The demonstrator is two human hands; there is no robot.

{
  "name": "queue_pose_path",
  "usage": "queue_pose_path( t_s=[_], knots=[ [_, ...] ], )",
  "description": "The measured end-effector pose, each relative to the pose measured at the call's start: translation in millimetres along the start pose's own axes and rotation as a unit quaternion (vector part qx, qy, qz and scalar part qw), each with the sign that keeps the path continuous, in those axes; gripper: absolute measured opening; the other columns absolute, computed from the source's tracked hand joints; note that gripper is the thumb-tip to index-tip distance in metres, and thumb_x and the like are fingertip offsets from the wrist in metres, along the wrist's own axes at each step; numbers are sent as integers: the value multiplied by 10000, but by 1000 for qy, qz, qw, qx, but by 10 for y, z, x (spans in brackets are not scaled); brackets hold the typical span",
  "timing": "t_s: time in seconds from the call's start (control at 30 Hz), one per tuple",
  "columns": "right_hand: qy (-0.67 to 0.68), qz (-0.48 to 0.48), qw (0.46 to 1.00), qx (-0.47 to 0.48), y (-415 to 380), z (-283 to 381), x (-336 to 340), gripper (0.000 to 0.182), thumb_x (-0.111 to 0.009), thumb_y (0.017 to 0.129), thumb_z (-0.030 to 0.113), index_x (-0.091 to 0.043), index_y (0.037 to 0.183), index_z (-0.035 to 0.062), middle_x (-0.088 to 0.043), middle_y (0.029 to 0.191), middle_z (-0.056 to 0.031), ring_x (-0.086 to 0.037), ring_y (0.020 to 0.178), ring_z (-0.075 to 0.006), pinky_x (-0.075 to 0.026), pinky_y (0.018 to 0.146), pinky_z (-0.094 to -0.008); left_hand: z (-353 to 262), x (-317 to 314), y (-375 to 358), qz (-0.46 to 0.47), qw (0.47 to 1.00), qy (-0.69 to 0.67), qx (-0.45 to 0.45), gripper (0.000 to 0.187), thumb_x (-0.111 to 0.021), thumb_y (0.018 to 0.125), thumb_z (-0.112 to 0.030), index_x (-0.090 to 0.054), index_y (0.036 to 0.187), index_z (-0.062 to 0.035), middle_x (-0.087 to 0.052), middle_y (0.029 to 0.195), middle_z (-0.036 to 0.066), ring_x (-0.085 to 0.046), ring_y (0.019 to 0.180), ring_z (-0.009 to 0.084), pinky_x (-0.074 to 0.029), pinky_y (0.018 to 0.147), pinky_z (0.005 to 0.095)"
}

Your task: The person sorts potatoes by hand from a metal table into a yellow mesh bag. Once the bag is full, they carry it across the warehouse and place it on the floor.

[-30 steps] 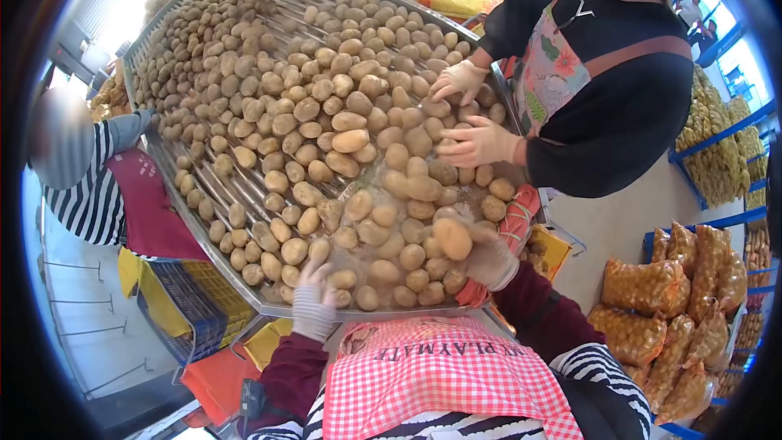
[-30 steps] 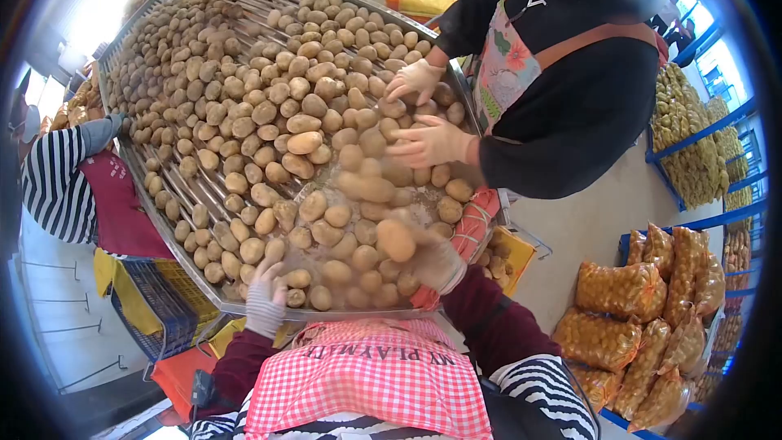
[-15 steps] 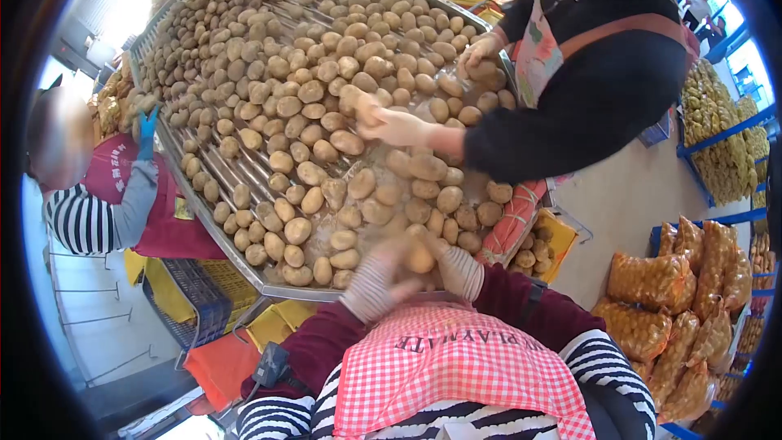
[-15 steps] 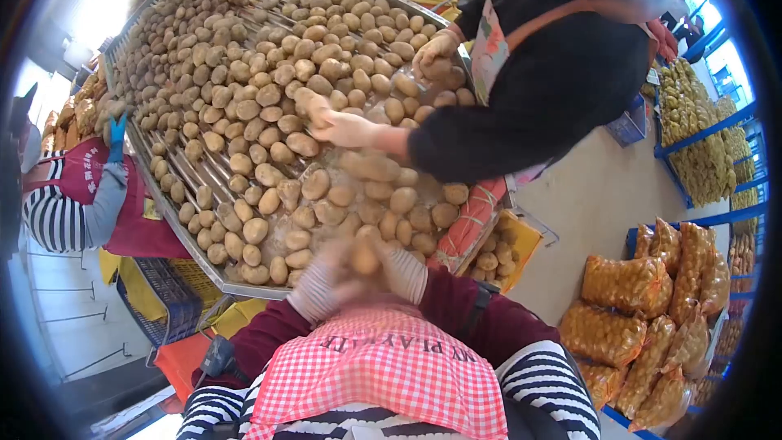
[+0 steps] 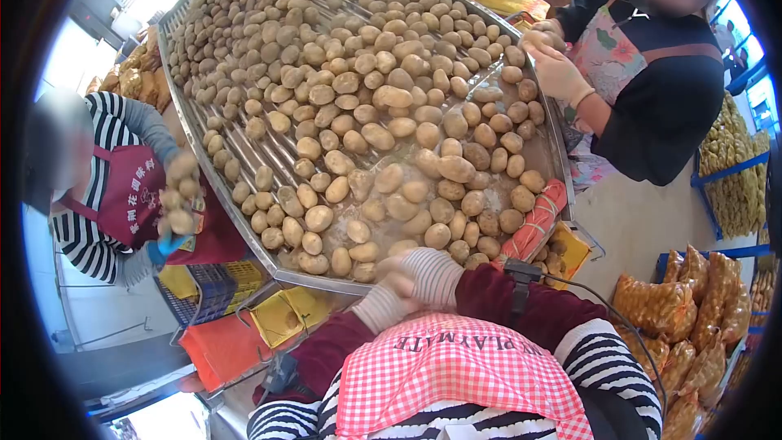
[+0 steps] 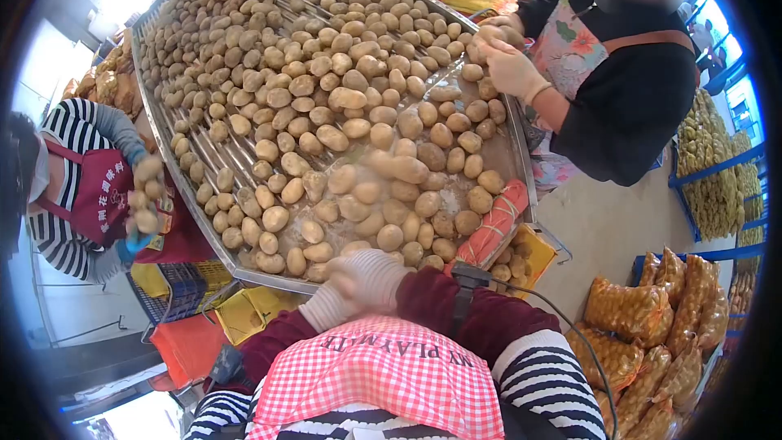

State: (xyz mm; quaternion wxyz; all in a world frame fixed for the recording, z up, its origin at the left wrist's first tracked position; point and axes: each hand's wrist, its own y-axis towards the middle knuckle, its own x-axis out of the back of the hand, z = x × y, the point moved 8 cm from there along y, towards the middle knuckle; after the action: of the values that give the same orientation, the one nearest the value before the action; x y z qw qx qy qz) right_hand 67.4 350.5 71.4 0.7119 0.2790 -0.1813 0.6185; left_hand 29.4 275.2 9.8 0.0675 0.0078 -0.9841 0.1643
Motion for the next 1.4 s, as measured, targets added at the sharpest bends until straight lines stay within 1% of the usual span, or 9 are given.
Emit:
queue_pose_path(
  t_s=[0.23, 0.33, 0.57, 0.67, 0.83, 0.9, 1.0, 1.1, 1.4],
  knots=[
    [44, 111, 986, -118, -434, -783, -615, 206, -606, 990, 224, -732, 1033, 66, -702, 873, -183, -690, 857, -390, -551, 770, -475, 1094, 611, -517, -245, 959, -99, 100, 641, -790, 908, -234, -502, 1447, -44, -657, 1233, 116, -678, 1084, 229, -578, 937, 371],
    [81, 13, 948, -308, -360, -1194, -144, 199, -550, 987, 162, -724, 1051, 91, -712, 981, -195, -697, 944, -382, -552, 821, -473, 1241, 871, -859, -390, 799, -454, 51, 598, -730, 952, -291, -486, 1460, -90, -653, 1239, 115, -690, 1118, 259, -611, 900, 405],
    [-327, -324, 862, -214, 102, -1262, 1262, 522, -760, 872, 181, -633, 1362, 50, -633, 1346, -208, -561, 1280, -418, -453, 1111, -505, 1619, 1002, -913, -390, 824, -410, 42, 586, -717, 971, -393, -510, 1454, -132, -687, 1208, 93, -760, 955, 271, -646, 690, 349],
    [-353, -222, 872, -258, 197, -1595, 1124, 639, -785, 850, 154, -576, 1447, 68, -594, 1412, -201, -544, 1307, -414, -456, 1128, -489, 1582, 1030, -902, -395, 823, -403, 64, 603, -702, 979, -409, -505, 1468, -116, -684, 1210, 104, -762, 943, 275, -632, 643, 327],
    [65, -129, 958, -250, 180, -1319, 870, 603, -778, 908, 204, -570, 1465, 104, -602, 1448, -162, -578, 1324, -366, -474, 1144, -466, 1505, 1029, -886, -390, 826, -398, 82, 619, -712, 969, -424, -508, 1478, -137, -684, 1186, 99, -751, 843, 258, -622, 577, 336],
    [585, -174, 766, -199, 60, -1100, 628, 559, -757, 959, 285, -574, 1450, 90, -610, 1455, -148, -598, 1310, -385, -497, 1124, -509, 1391, 1049, -914, -380, 834, -388, 101, 601, -709, 981, -399, -521, 1478, -118, -694, 1204, 100, -766, 884, 253, -635, 632, 314],
    [764, -122, 603, -193, -68, -938, 388, 592, -682, 1030, 406, -531, 1505, 87, -592, 1493, -131, -619, 1303, -349, -516, 1103, -544, 1423, 1085, -890, -345, 852, -383, 94, 594, -713, 983, -375, -526, 1483, -112, -699, 1221, 95, -772, 902, 248, -647, 669, 305],
    [847, -13, 506, -165, -77, -770, 6, 664, -657, 1038, 462, -470, 1565, 104, -570, 1519, -140, -620, 1311, -341, -520, 1094, -563, 1547, 1126, -839, -312, 864, -388, 78, 611, -724, 974, -366, -522, 1491, -110, -697, 1233, 102, -767, 953, 264, -662, 712, 337],
    [719, -133, 647, -216, 600, 83, -976, 765, -739, 1018, 279, -319, 1637, 120, -548, 1493, -68, -562, 1359, -246, -466, 1146, -455, 1648, 961, -1377, -122, 770, -627, -7, 635, -645, 1042, -355, -444, 1543, -21, -642, 1328, 177, -726, 1056, 341, -635, 870, 456]
  ],
)
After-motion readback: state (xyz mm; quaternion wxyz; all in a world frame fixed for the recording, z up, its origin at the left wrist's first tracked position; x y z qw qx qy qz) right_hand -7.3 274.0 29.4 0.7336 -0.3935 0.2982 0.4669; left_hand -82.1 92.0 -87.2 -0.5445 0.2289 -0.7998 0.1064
